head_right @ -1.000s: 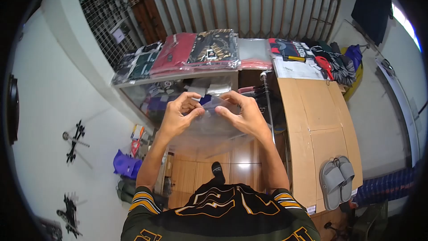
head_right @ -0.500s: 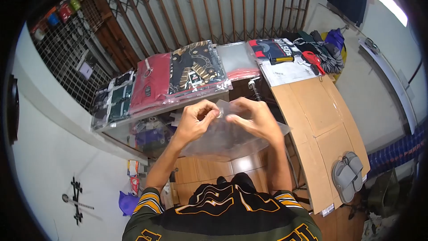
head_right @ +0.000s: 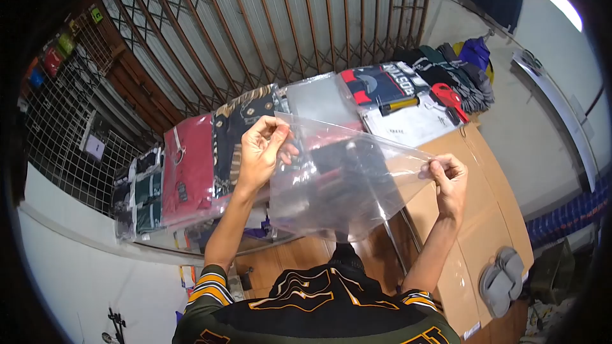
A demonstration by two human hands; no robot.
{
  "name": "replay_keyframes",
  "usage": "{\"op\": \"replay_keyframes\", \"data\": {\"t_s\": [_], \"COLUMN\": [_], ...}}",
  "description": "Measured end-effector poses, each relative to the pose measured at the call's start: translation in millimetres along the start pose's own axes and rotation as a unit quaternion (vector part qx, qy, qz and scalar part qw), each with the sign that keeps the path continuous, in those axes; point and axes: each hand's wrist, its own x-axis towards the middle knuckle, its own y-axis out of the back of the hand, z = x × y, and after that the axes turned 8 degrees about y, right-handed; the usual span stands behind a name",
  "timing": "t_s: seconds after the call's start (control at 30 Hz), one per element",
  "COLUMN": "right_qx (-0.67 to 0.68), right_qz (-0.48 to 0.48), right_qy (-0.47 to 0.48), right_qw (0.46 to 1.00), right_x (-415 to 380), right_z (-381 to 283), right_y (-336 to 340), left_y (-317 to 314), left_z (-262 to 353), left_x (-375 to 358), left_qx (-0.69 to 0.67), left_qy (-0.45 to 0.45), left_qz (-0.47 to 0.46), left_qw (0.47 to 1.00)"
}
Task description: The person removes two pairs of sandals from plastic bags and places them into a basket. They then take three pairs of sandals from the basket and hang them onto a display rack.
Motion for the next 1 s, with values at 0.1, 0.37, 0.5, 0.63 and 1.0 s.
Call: {"op": "replay_keyframes", "data": {"t_s": [0.1,0.37,0.5,0.63,1.0], "right_qx": [0.031,0.019,0.036,0.008,-0.105], "right_qz": [0.045,-0.031,-0.093,-0.206,-0.137], "right_qy": [-0.002,-0.057,-0.19,-0.304,-0.253], "right_qw": [0.999,0.998,0.977,0.93,0.952], "right_x": [76,322,384,373,338], "right_z": [33,162,227,321,451], "right_y": [-8,-45,-76,-75,-97], "left_y": [5,28,55,93,177], "left_z": [-14,-74,-135,-200,-288], "left_x": [68,258,342,402,450], "left_qx": [0.018,0.075,0.072,0.067,0.347], "left_qy": [-0.002,0.012,0.015,0.042,0.164], "left_qz": [0.012,0.144,0.23,0.303,0.293], "left_qw": [1.0,0.987,0.971,0.95,0.876]}}
